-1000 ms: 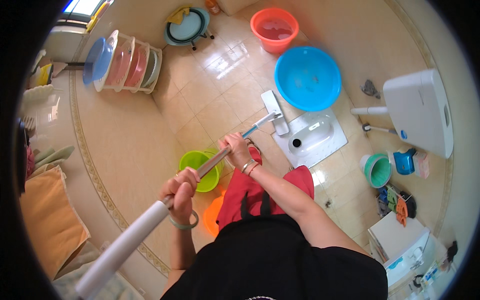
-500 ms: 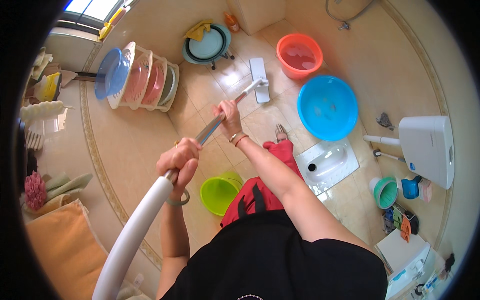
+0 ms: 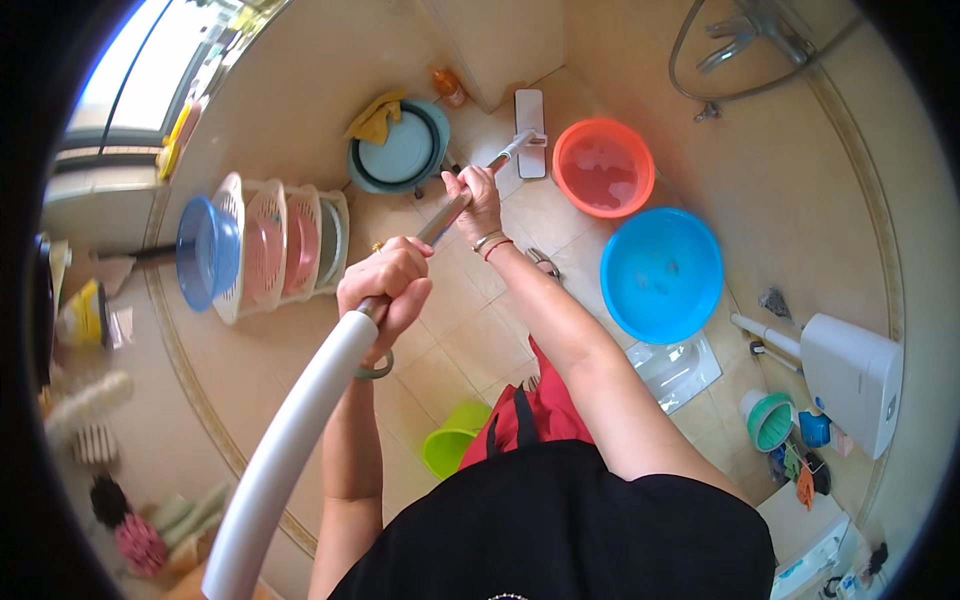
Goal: The person mops the tiled floor of a bathroom using a flat mop. They move the mop back and forth across the floor, navigating around various items such as a squat toilet, colorful plastic basins, and a small orange stool. The person adjusts their grip on the mop handle and moves systematically through the available floor space.
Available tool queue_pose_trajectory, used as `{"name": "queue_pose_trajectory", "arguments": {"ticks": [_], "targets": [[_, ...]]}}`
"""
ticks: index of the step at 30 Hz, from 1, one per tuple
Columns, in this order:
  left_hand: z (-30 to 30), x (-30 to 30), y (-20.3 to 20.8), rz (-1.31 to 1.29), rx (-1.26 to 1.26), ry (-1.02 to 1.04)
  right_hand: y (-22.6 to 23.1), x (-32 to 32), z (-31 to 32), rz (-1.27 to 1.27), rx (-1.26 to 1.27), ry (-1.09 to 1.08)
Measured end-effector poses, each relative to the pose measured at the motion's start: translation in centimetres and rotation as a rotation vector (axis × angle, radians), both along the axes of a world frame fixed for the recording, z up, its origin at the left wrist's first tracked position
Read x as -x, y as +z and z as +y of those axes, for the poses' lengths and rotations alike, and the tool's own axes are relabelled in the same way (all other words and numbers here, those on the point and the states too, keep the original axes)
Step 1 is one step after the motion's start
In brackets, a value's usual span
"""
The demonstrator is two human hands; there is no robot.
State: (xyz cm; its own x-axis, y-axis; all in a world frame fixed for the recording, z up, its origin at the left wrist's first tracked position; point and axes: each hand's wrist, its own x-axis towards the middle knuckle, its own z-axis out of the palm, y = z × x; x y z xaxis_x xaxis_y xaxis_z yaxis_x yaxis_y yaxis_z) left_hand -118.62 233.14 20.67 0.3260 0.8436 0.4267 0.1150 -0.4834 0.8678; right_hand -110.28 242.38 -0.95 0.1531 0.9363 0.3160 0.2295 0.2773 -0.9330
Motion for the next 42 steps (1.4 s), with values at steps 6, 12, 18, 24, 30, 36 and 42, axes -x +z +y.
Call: {"name": "queue_pose_trajectory", "arguments": {"ticks": [6,12,18,24,30,36,42], "targets": [[12.6,-1.2,-2.9,-0.049,0.074,0.006,-2.2,-3.6,12.0,-0.113,0.041,0.088],[20.2,-1.9,-6.3,-0.190,0.139,0.095,-4.8,-7.0,19.9,-0.326,0.057,0.198],[24.7,-2.4,-9.8,-0.233,0.165,0.143,-7.9,-8.2,24.5,-0.396,0.117,0.251],[25.1,-1.0,-10.3,-0.170,0.156,0.055,-9.0,-8.1,24.5,-0.382,0.081,0.342],[22.7,1.1,-10.6,-0.223,0.281,0.337,-10.4,-4.7,23.9,-0.412,0.090,0.387],[20.2,3.7,-9.6,-0.188,0.300,0.362,-10.4,-1.5,21.6,-0.381,0.072,0.379],[16.0,5.8,-7.4,-0.139,0.347,0.391,-9.2,1.5,17.7,-0.333,0.069,0.454]]}}
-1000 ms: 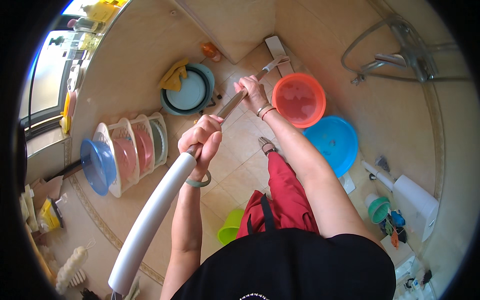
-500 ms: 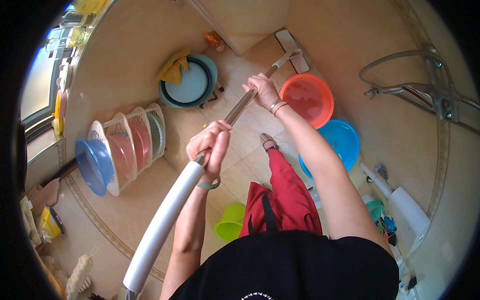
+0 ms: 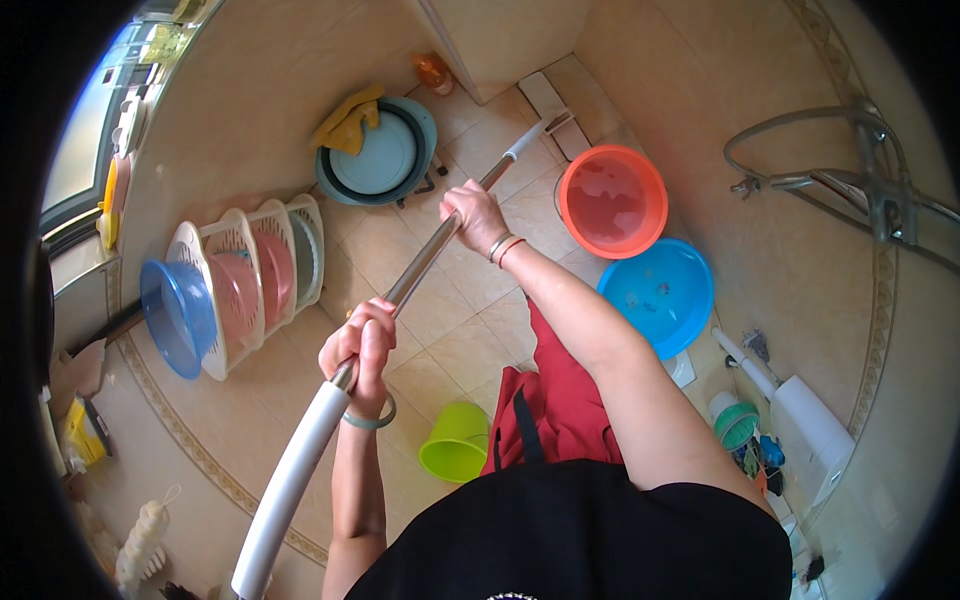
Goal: The person mops the tiled floor of a bathroom using a flat mop. They move the mop back and forth across the floor, navigating around various items such as a squat toilet, colorful plastic basins, and a small orange stool. The person adjusts their grip on the mop handle and moves systematically through the available floor space.
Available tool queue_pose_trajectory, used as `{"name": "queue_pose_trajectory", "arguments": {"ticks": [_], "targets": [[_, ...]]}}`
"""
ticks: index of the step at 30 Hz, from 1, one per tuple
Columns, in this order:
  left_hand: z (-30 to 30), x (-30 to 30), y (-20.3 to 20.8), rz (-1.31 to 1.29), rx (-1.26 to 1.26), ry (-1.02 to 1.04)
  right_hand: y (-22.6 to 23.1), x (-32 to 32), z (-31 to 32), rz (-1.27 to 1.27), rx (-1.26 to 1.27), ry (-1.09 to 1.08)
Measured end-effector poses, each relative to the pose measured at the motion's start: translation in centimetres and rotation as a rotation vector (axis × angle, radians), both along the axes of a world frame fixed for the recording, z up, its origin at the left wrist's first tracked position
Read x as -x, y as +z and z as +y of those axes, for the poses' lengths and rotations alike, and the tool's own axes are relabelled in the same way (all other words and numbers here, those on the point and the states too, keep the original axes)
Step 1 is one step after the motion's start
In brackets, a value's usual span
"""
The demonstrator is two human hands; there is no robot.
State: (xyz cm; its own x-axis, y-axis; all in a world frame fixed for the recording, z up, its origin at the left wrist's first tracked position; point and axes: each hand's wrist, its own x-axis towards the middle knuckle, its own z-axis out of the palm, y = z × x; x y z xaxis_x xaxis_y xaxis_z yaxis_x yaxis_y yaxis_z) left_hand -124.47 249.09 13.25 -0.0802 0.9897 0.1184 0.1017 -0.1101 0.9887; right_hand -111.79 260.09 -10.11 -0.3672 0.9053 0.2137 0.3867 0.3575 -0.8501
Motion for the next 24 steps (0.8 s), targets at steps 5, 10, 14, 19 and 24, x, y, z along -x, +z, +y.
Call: {"name": "queue_pose_trajectory", "arguments": {"ticks": [5,10,14,19,24], "targets": [[-3.9,1.0,1.4,0.017,0.025,0.088,0.7,2.5,-3.6,-0.036,0.040,0.072],[-8.6,1.4,1.7,0.012,0.016,0.181,1.6,3.7,-7.3,-0.020,0.088,0.160],[-12.6,1.1,1.8,0.025,0.021,0.248,1.4,4.3,-10.6,-0.031,0.110,0.238],[-19.1,0.4,1.3,0.028,-0.009,0.358,2.0,4.7,-15.8,-0.094,0.213,0.396],[-26.9,-1.5,1.2,0.045,-0.035,0.429,2.1,4.0,-22.6,-0.118,0.192,0.508]]}}
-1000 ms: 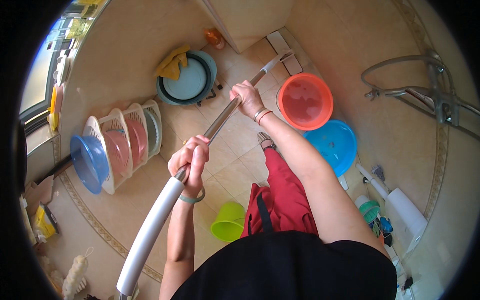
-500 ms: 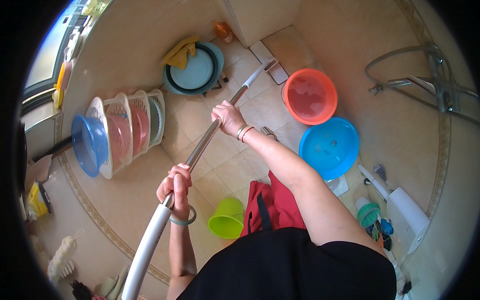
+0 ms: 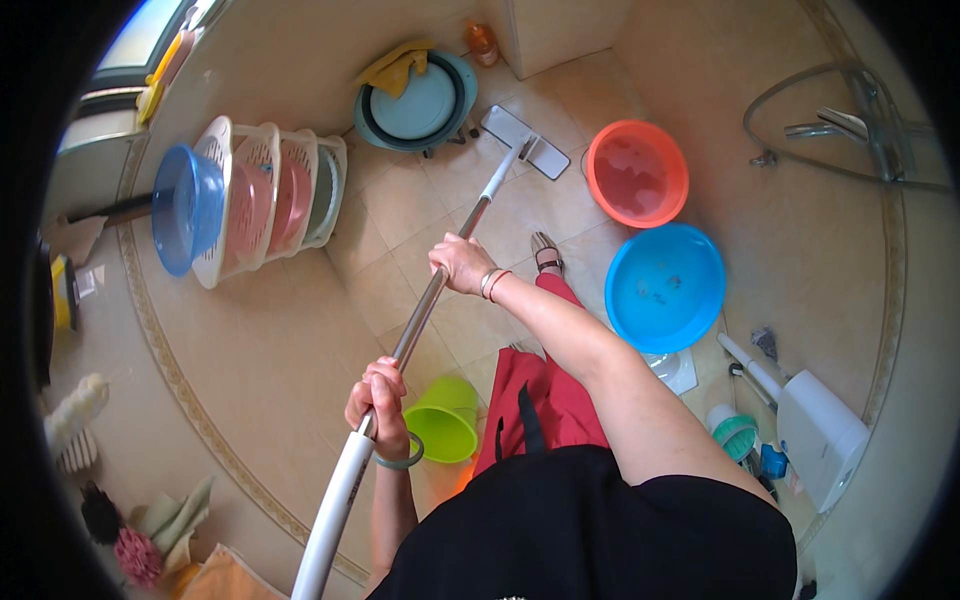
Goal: The person mops the tiled floor of a bathroom using a flat mop. They move the mop back and forth across the floor, navigating around various items such as a squat toilet, colorful plastic basins, and a small orange stool. The person adjusts their grip on the mop handle and moves systematically through the available floor space.
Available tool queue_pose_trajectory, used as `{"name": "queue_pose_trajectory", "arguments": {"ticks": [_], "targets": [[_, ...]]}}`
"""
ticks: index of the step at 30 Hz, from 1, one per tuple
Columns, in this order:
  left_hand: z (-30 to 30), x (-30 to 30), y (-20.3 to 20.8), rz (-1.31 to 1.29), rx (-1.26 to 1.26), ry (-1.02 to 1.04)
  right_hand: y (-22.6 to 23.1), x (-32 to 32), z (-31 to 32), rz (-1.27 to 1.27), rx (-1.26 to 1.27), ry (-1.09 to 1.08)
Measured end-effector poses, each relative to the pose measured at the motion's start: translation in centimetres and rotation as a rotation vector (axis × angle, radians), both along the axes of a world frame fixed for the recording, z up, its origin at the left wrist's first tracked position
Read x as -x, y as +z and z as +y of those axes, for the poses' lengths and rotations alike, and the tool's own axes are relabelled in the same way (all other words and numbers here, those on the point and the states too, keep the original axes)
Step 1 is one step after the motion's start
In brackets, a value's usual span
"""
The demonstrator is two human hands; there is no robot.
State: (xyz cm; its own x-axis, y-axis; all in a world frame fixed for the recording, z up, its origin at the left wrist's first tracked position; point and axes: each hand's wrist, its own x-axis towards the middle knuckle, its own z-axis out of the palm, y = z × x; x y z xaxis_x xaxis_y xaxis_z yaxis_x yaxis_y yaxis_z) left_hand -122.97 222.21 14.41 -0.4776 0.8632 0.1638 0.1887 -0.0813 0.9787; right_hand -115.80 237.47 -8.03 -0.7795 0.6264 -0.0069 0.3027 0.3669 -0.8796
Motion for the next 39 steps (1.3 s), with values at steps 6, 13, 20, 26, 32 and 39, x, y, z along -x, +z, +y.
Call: {"name": "queue_pose_trajectory", "arguments": {"ticks": [6,13,20,26,32,39], "targets": [[-10.8,-2.1,1.3,-0.014,0.050,0.084,0.6,-1.2,-10.7,-0.062,-0.030,0.103],[-23.5,-3.5,6.2,-0.058,0.172,0.176,4.4,-1.6,-25.5,-0.064,0.086,0.203],[-22.5,-4.7,10.7,0.024,0.174,-0.050,6.0,-3.2,-28.8,0.171,0.120,0.092],[-17.4,-6.0,10.6,0.006,0.021,-0.173,7.0,-5.4,-22.3,0.223,-0.025,-0.004],[-10.9,-7.0,5.8,0.092,-0.074,-0.241,4.6,-7.0,-12.7,0.135,-0.167,-0.180],[-4.4,-7.0,1.0,0.272,-0.050,-0.449,2.5,-7.8,-7.5,-0.207,-0.122,-0.364]]}}
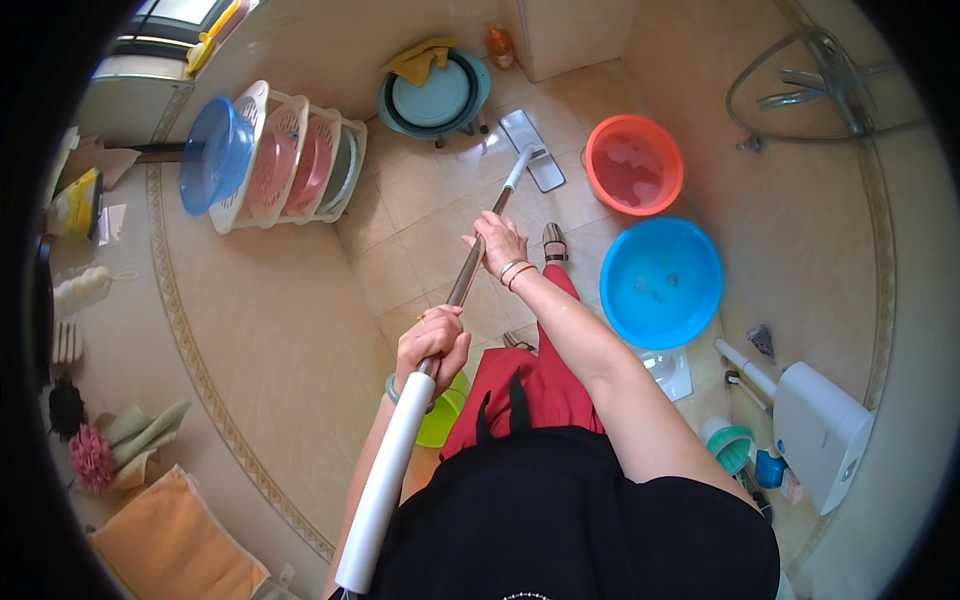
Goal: The person mops the tiled floor of a bathroom using a flat mop. They move the mop back and forth across the floor, navigating around various items such as a squat toilet, colorful plastic basins, and a small orange stool. The person adjusts their grip on the mop handle and moves systematically through the available floor space.
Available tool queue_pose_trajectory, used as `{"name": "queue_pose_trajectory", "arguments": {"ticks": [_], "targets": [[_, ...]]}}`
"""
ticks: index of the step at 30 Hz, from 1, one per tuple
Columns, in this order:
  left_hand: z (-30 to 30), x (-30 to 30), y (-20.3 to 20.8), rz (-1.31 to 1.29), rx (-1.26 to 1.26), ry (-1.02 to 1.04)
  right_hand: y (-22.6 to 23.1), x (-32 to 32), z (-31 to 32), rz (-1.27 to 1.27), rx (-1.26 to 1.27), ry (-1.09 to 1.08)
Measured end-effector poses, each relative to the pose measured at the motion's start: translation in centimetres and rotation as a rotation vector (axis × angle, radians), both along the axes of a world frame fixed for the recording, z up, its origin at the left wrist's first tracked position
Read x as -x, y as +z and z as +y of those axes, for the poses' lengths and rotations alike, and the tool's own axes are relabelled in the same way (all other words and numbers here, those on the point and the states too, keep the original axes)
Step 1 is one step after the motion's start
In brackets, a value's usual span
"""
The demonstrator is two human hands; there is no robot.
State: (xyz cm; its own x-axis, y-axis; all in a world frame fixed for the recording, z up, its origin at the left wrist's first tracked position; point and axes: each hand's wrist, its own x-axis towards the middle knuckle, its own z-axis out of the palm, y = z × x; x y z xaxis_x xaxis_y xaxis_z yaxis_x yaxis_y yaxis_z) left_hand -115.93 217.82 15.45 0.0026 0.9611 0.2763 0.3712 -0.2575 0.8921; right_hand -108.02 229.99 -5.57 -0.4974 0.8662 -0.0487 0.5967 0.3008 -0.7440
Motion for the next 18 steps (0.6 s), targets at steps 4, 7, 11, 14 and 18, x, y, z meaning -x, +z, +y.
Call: {"name": "queue_pose_trajectory", "arguments": {"ticks": [4,7,11,14,18], "targets": [[2.0,0.9,-0.2,-0.018,-0.014,0.052,-2.4,1.6,1.5,0.215,0.045,-0.087],[3.8,1.3,-0.7,0.034,-0.003,0.060,-3.4,3.1,3.5,0.211,0.111,-0.072],[8.5,2.1,-1.2,0.057,-0.027,0.092,-3.5,4.7,8.5,0.257,0.027,-0.048],[12.4,4.1,0.0,0.018,-0.048,0.148,-1.9,6.9,12.1,0.309,0.093,-0.041],[14.7,5.9,-0.2,-0.014,-0.072,0.154,-1.9,8.3,14.4,0.290,0.026,-0.029]]}}
